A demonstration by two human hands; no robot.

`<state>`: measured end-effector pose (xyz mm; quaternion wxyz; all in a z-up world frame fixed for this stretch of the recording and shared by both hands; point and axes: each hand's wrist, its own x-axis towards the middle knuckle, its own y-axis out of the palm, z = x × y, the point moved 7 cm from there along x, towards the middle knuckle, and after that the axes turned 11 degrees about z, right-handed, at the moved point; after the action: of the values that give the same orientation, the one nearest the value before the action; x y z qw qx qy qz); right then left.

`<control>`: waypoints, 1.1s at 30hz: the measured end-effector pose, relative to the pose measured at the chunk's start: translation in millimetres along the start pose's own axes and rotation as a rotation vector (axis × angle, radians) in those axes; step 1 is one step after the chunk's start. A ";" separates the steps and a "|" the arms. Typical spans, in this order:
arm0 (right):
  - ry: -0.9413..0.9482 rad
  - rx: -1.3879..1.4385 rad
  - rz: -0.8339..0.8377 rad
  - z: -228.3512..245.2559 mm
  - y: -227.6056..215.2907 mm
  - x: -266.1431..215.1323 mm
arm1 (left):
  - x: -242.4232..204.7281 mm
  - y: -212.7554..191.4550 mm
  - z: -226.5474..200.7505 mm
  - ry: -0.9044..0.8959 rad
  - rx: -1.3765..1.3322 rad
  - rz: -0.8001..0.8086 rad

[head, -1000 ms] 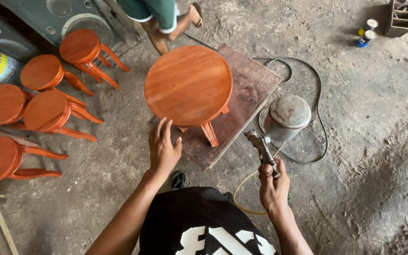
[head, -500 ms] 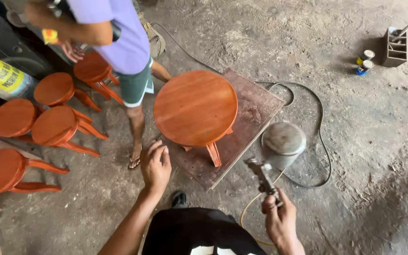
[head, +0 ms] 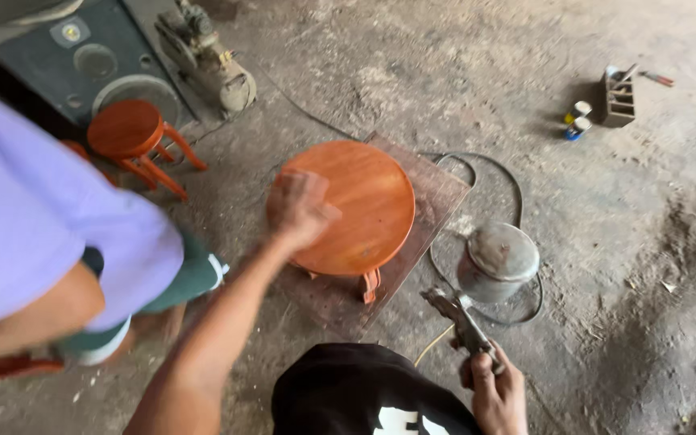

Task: The person is applying a wood finish to a small wooden table using a spray gun, covering the legs and the top surface while rotating the table.

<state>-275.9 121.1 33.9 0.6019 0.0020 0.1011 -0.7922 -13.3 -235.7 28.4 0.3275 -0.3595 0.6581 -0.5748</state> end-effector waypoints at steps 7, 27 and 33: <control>0.046 0.067 -0.277 -0.5 8.6 -11.6 | 64.3 -12.2 102.7 -0.483 -0.400 -0.185; 0.226 0.065 -0.499 -8.4 67.0 -81.2 | 6.4 36.9 74.9 0.224 -0.069 0.193; 0.228 0.039 -0.421 -8.9 79.8 -85.5 | -111.6 35.2 36.1 0.358 -0.270 -0.109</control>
<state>-177.3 183.7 23.3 0.4080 0.0817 0.1514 -0.8966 72.6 -156.8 -9.0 0.1232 -0.3274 0.7562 -0.5531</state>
